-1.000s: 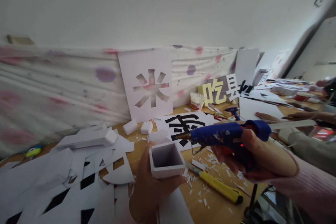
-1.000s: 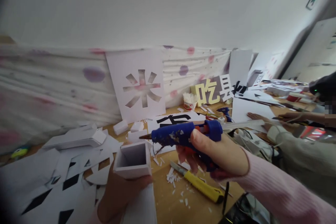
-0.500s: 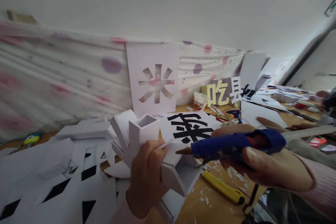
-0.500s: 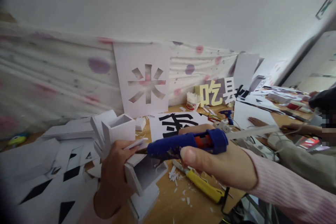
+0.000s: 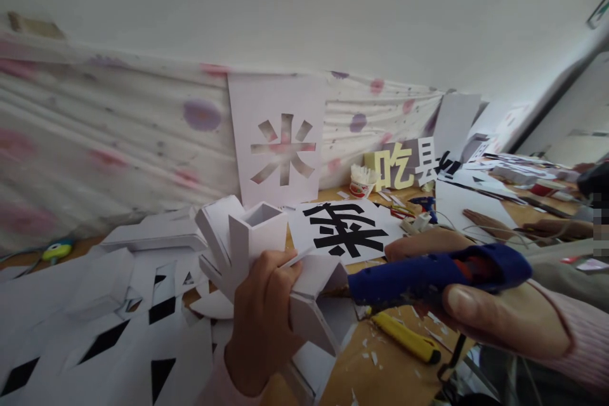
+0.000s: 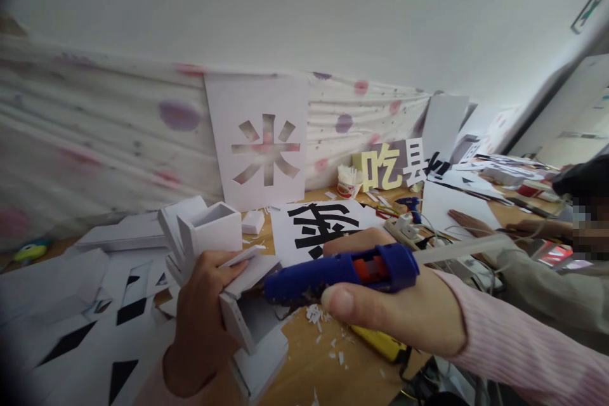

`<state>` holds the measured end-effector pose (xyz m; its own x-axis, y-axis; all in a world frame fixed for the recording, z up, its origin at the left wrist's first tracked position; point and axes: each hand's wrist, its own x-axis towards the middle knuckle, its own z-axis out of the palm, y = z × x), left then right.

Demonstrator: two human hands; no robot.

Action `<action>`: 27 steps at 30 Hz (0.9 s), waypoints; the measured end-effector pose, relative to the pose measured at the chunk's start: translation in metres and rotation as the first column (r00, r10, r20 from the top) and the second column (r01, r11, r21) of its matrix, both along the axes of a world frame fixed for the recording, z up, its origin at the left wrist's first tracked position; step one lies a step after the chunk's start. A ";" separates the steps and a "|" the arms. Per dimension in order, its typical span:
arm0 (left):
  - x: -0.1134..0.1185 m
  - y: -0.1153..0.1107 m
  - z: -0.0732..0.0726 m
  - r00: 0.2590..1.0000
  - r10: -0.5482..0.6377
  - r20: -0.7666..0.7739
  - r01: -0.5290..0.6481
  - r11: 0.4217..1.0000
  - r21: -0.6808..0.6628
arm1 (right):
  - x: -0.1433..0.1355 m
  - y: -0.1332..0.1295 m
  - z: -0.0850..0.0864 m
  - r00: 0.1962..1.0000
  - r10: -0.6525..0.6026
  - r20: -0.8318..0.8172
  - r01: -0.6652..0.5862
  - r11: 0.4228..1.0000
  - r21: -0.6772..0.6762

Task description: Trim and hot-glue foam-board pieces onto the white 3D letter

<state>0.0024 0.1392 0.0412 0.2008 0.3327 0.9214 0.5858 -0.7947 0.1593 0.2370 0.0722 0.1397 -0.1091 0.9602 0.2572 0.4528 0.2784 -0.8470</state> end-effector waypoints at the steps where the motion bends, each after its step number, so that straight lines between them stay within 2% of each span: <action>1: 0.000 0.000 0.000 1.000 -0.001 0.001 0.001 1.000 0.002 | 0.002 -0.001 -0.001 0.999 -0.038 0.033 0.038 0.999 0.001; 3: -0.001 -0.001 0.000 1.000 -0.004 0.002 0.004 1.000 0.005 | 0.004 -0.002 -0.002 0.991 -0.106 0.076 0.105 0.994 0.016; 5: -0.001 -0.002 0.000 1.000 -0.007 0.001 0.007 1.000 0.000 | 0.004 -0.004 -0.004 0.990 -0.118 0.074 0.115 0.993 0.034; 9: 0.000 -0.002 0.000 0.999 -0.031 0.009 0.031 0.999 -0.017 | 0.003 -0.003 -0.006 0.998 -0.057 0.022 0.055 0.995 0.085; 13: 0.001 -0.003 0.001 0.999 -0.044 0.017 0.045 0.998 -0.033 | -0.001 -0.002 -0.008 0.998 -0.056 -0.014 0.057 0.993 0.103; 22: 0.002 -0.004 0.002 0.999 -0.041 0.021 0.042 0.998 -0.040 | -0.021 -0.005 0.007 0.985 -0.168 0.027 0.166 0.984 0.066; 27: 0.002 -0.003 -0.001 0.998 -0.056 0.023 0.057 0.997 -0.051 | -0.018 -0.005 0.004 0.983 -0.183 0.028 0.180 0.981 0.074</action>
